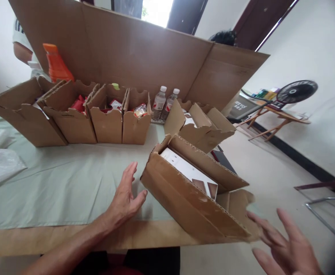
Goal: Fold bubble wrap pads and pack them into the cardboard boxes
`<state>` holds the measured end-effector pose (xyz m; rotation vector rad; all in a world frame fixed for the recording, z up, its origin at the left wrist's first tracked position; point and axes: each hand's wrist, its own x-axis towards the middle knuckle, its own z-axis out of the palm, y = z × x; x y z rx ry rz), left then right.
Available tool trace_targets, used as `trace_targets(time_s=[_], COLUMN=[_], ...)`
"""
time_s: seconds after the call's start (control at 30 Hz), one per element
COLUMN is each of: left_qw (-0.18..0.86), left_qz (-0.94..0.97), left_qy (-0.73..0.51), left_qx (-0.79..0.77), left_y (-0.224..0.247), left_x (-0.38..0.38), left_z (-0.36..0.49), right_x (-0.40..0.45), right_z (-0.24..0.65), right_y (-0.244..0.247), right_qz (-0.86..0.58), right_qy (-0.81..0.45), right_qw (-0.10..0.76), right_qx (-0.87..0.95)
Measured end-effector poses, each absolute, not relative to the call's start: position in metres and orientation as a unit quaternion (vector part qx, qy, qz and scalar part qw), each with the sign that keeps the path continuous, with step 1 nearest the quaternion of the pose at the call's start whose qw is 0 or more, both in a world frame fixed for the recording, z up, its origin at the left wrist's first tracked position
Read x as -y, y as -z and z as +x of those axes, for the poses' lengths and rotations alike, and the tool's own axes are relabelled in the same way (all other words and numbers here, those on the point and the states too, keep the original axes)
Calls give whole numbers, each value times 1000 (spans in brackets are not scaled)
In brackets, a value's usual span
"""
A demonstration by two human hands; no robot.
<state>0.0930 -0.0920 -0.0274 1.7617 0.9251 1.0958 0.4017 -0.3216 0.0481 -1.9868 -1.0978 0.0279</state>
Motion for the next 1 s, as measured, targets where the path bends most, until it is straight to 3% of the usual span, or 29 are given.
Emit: trace_targets(time_s=[0.23,0.43,0.6,0.77,1.0], left_qw=[477,408,407,357,380], left_qz=[702,683,663,660,643], left_qy=[-399,-459,-475,-454,-454], left_qx=[-347,-396,-411,-480,-486], left_y=[18,11,21,29,27], left_x=[78,57,23,12,7], left_z=[108,74,60,55,59], right_x=[269,160,101,104,111], right_z=[355,343,324,319,353], right_y=[-18,-31,0,25,49], right_qz=[-789,-728,-687,-727,-768], right_qy=[-61,-132,-150,-131,-73], right_qw=[367,419,483,418,335], right_qx=[489,527,522,528,541])
